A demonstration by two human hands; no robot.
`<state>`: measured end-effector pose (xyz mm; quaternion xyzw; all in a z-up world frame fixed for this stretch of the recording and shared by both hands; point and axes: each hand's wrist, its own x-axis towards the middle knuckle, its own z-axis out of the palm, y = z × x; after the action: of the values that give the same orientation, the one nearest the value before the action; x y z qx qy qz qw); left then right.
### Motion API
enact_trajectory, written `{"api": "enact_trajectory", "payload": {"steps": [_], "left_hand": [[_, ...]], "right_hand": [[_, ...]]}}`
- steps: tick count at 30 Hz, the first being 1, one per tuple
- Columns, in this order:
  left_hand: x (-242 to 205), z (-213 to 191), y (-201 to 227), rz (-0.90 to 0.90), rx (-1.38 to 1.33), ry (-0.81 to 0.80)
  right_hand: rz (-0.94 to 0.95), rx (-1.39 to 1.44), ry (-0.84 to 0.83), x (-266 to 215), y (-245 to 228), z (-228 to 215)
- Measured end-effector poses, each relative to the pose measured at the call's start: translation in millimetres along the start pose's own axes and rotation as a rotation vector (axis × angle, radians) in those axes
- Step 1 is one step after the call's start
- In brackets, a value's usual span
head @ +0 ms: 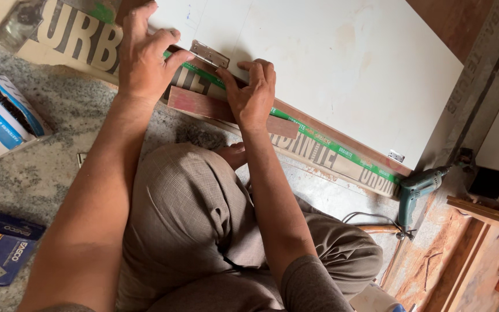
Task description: The person sits on the floor and applies adhesive to a wooden panel using a brush. They position metal hinges on the panel, use a hammer and a chisel to adjust the wood, and prepare the panel by handling small screws and paper strips.
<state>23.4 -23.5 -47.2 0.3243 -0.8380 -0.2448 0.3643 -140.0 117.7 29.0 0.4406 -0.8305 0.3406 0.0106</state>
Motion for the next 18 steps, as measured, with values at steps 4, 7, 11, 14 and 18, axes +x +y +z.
{"api": "enact_trajectory", "payload": {"steps": [4, 7, 11, 14, 18], "left_hand": [[0, 1, -4, 0.080, 0.051, 0.043], [-4, 2, -10, -0.061, -0.131, -0.046], [-7, 7, -15, 0.062, 0.028, 0.022], [-9, 8, -11, 0.098, 0.061, 0.017], [-14, 2, -12, 0.192, 0.071, 0.008]], "right_hand": [[-0.084, -0.021, 0.007, -1, 1, -2], [-0.047, 0.036, -0.008, -3, 7, -2], [-0.108, 0.009, -0.005, -7, 13, 1], [-0.245, -0.043, 0.004, -7, 17, 4], [-0.339, -0.093, 0.001, -12, 19, 4]]}}
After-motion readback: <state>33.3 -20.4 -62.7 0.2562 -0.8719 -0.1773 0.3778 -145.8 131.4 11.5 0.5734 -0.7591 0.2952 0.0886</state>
